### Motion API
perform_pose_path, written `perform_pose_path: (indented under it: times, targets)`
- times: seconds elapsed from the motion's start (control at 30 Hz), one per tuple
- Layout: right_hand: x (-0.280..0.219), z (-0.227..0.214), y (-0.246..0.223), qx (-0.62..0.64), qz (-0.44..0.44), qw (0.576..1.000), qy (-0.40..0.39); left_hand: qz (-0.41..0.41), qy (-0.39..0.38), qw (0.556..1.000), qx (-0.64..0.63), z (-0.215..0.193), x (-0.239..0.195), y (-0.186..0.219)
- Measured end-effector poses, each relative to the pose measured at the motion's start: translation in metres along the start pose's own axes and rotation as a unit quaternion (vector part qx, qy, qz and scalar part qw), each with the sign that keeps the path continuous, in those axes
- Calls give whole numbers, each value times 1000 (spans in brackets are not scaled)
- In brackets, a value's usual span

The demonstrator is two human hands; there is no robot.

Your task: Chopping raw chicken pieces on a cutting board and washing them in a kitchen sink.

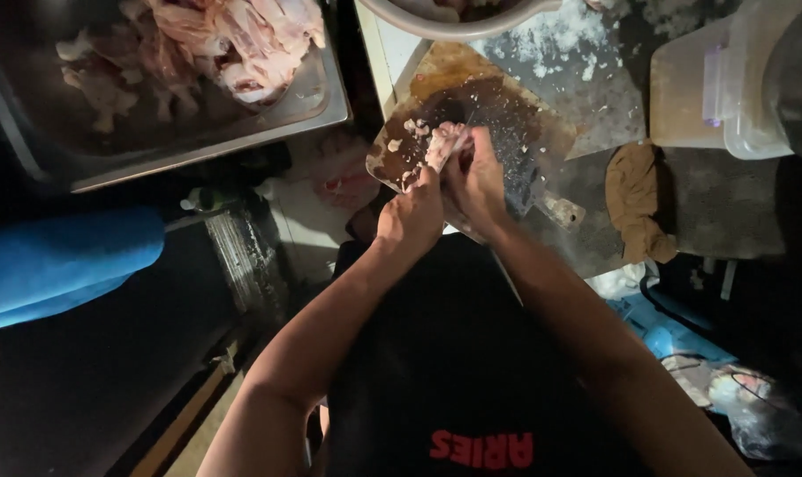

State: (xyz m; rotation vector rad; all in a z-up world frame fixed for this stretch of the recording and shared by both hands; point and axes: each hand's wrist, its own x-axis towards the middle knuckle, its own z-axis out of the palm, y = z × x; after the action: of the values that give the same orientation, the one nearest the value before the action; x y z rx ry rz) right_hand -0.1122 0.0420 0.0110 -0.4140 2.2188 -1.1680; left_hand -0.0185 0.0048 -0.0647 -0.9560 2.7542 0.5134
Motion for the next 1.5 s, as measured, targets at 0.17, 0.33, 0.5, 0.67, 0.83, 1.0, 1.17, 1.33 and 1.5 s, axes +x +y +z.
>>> perform_pose_path:
  times: [0.17,0.33,0.5,0.67,0.83,1.0,1.17,1.33,1.5]
  targets:
    - [8,1,10,-18,23,1000,-3,-51,-131,985,-98,-55,21,22]
    - [7,1,3,2,37,999,17,-4,131,990,51,-45,9,23]
    - [20,3,25,-72,23,997,29,16,184,977,107,-7,4,8]
    - [20,4,54,131,-27,990,35,-4,361,921,145,-1,47,27]
    - [27,7,43,47,-44,997,52,24,15,1000,-1,-13,16,4]
    - [23,5,31,-4,-9,999,35,21,119,992,23,10,12,-8]
    - [22,10,28,6,2,999,47,4,75,997,15,4,16,-7]
    - [21,8,24,-5,12,1000,29,9,51,998,36,-8,29,-2]
    - [27,2,32,6,12,1000,10,-32,-187,978,-88,-42,54,-5]
